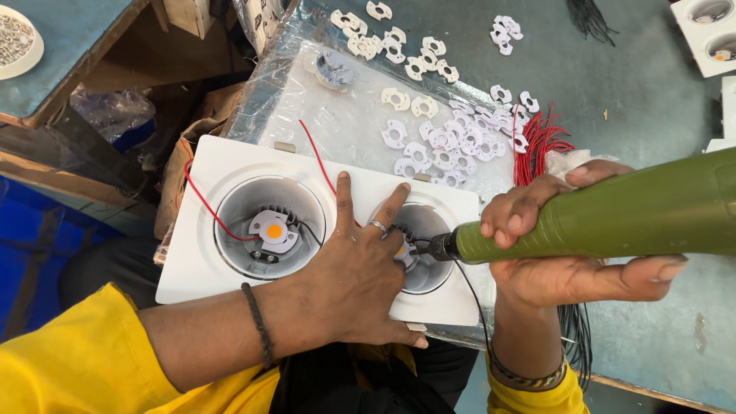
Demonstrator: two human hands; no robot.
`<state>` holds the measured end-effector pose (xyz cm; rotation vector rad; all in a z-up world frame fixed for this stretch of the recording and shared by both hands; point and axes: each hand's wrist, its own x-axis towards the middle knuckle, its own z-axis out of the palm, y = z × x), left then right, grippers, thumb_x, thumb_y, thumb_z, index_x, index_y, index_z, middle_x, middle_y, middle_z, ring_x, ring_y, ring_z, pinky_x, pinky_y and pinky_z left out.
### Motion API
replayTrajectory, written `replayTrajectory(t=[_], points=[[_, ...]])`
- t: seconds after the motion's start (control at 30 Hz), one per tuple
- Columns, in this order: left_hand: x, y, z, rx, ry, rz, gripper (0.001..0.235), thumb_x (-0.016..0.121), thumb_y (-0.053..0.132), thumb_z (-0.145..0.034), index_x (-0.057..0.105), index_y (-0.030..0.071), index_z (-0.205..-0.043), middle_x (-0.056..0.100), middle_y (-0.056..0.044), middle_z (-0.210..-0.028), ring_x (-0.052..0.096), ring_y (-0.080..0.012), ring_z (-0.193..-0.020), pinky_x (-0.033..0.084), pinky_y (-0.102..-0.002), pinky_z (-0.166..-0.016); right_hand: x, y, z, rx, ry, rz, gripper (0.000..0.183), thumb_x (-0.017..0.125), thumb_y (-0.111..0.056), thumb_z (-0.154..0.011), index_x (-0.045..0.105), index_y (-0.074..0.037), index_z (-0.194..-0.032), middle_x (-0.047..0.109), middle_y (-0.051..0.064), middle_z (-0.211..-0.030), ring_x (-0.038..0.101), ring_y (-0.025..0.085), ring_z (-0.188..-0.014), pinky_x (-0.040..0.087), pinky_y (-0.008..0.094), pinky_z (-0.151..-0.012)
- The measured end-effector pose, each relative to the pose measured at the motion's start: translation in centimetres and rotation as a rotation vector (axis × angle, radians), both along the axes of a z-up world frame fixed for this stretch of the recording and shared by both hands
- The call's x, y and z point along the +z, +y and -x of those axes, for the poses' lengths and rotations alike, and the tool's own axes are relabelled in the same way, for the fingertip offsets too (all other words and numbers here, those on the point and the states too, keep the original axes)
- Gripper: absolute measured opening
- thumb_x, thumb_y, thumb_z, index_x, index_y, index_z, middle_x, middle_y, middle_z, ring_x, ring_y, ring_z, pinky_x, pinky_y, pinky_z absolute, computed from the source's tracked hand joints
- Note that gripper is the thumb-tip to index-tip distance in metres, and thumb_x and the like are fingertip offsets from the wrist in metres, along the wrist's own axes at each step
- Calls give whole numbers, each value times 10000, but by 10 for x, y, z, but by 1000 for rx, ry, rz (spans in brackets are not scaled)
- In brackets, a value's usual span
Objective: The person assembles recessed lighting fixtures by placing LED modules into white housing units, securing them with screws using a green power drill, and connecting red and black wires. The person repeats this process for multiple units on a workbench.
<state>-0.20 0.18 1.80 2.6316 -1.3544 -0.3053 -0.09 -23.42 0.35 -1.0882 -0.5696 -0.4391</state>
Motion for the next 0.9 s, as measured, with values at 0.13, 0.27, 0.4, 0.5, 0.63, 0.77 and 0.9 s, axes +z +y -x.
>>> replayTrajectory(t=[0.13, 0.27, 0.4, 0.5, 0.63, 0.77, 0.9], points=[[1, 0, 0, -5, 17, -27, 959, 513, 864, -720, 785, -23, -960, 599, -232, -1231, 37, -477, -1516, -48, -928, -980, -6, 5, -2, -42, -29, 20, 978, 347, -926, -871, 488, 2, -1145, 588, 170, -660, 582, 214, -489, 491, 360, -506], [4, -1, -1, -5, 26, -39, 957, 510, 863, -720, 788, -14, -984, 600, -234, -1253, 33, -477, -1513, -47, -933, -972, -10, 11, 2, -34, -6, 27, 1006, 358, -954, -808, 483, -8, -1127, 571, 158, -636, 539, 214, -487, 485, 368, -487], [1, -2, -2, -4, 31, -29, 934, 511, 856, -724, 794, -8, -937, 604, -230, -1206, 52, -474, -1516, -34, -931, -989, -10, 10, 8, -71, 24, 52, 1006, 385, -954, -814, 483, -4, -1132, 572, 157, -631, 513, 210, -489, 474, 372, -493], [-3, -2, -1, 7, 13, 24, 926, 538, 846, -700, 794, -1, -973, 606, -239, -1206, 88, -483, -1513, -21, -931, -987, -12, 9, 12, -75, 50, 36, 1010, 401, -955, -810, 484, -1, -1130, 573, 159, -630, 504, 206, -486, 467, 373, -502], [-2, -2, 0, 25, -26, 135, 896, 585, 826, -651, 797, 3, -934, 593, -255, -1203, 126, -495, -1529, -5, -924, -985, -14, 8, 8, -56, 47, -37, 1014, 401, -945, -804, 486, 13, -1126, 577, 152, -616, 522, 213, -495, 472, 373, -500], [-3, -2, 6, 11, -104, 145, 915, 600, 830, -681, 786, -18, -970, 583, -304, -1200, 135, -504, -1518, 10, -929, -965, -7, -7, -8, 91, 39, -88, 891, 431, -826, -885, 509, 12, -1178, 614, 151, -684, 573, 225, -546, 499, 365, -532], [-7, 0, 10, -3, -146, 198, 873, 614, 806, -667, 791, 1, -955, 577, -306, -1267, 131, -508, -1518, 21, -937, -983, 4, -50, -12, 19, 52, -43, 614, 535, -557, -925, 585, 8, -1159, 653, 133, -771, 613, 212, -626, 524, 338, -591]])
